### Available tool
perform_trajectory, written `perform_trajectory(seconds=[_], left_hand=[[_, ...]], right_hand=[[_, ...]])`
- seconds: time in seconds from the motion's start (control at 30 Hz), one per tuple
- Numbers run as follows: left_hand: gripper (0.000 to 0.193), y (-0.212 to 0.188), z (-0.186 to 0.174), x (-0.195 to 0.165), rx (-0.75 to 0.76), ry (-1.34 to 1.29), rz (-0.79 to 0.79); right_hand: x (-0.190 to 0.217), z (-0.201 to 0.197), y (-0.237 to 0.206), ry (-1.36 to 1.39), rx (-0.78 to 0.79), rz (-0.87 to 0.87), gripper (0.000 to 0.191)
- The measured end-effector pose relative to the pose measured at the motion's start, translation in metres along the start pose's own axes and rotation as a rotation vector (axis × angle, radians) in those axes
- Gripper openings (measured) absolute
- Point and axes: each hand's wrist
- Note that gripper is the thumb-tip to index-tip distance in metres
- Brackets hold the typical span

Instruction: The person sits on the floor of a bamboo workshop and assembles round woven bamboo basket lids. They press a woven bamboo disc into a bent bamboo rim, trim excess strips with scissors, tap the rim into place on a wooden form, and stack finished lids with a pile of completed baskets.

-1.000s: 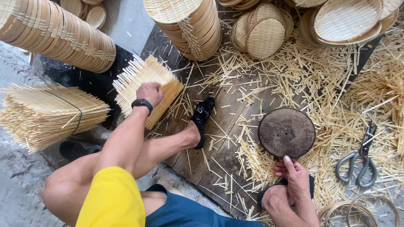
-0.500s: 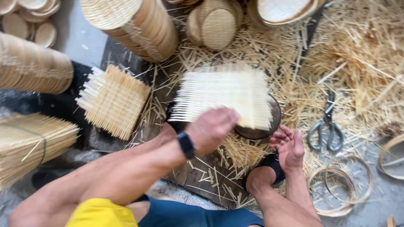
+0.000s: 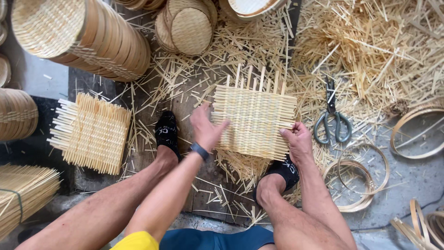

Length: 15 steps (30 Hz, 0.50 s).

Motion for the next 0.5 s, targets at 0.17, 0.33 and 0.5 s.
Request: perform_trajectory(seconds=[0.17,0.33,0.5], left_hand=[[0.044,0.040,0.009,0.030,0.339,-0.532,-0.589],[0.043,0.035,0.015,0.038,0.323,-0.586,-0.609],[0.061,0.035,0.003,0.005,0.317,-0.468,-0.646]], right_hand=[[0.007,0.007,-0.009,-0.002,-0.035,0.022,0.037],[0.010,0.014,-0.014,-0.028,-0.074,0.001,0.036],[0.013,0.016,-0.021,-0.125,-0.121,-0.066,0.033]])
Point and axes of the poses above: each hand's wrist, its own y-axis towards the middle knuckle, its own z-axis out of the palm, x = y × z, and after that the axes turned 5 degrees about -y, right-handed
